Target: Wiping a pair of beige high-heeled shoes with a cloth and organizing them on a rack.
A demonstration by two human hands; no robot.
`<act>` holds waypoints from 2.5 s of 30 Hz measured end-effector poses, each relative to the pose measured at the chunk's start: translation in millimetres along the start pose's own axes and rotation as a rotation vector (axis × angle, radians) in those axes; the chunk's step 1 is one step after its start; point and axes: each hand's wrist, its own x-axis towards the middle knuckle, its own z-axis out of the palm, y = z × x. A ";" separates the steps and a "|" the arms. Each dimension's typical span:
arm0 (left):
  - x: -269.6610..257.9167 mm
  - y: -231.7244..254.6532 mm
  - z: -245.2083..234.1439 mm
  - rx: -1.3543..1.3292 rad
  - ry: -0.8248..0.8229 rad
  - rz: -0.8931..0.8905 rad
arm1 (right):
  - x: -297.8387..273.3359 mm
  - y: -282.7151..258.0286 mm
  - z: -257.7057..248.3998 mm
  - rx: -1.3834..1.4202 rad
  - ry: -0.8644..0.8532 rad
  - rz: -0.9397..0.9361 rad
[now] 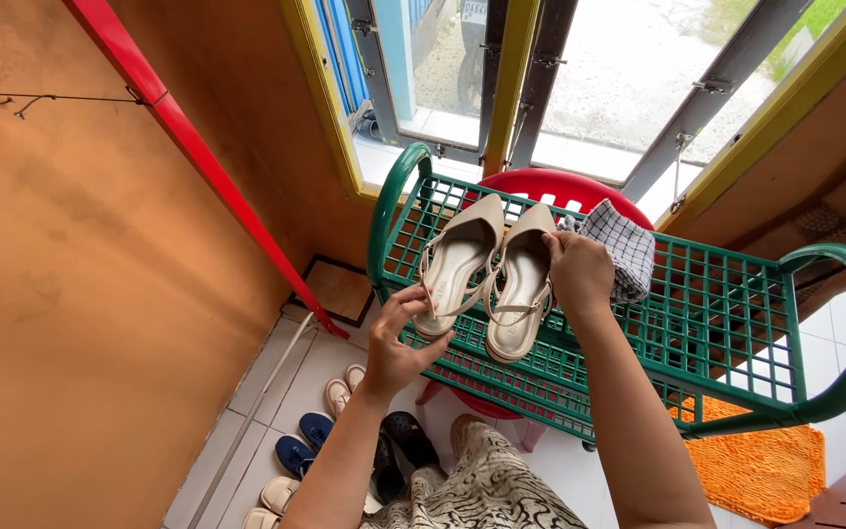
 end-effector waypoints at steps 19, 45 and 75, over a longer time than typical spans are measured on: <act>-14.1 0.6 22.0 -0.219 0.097 -0.345 | 35.6 10.3 -0.6 -0.150 -0.028 0.024; -4.9 -7.0 8.9 -0.822 -0.077 -0.986 | -6.7 20.3 -91.0 -0.107 -0.355 0.077; -12.9 15.0 17.0 -0.798 0.008 -0.679 | 12.8 61.0 -104.3 0.278 0.366 -0.211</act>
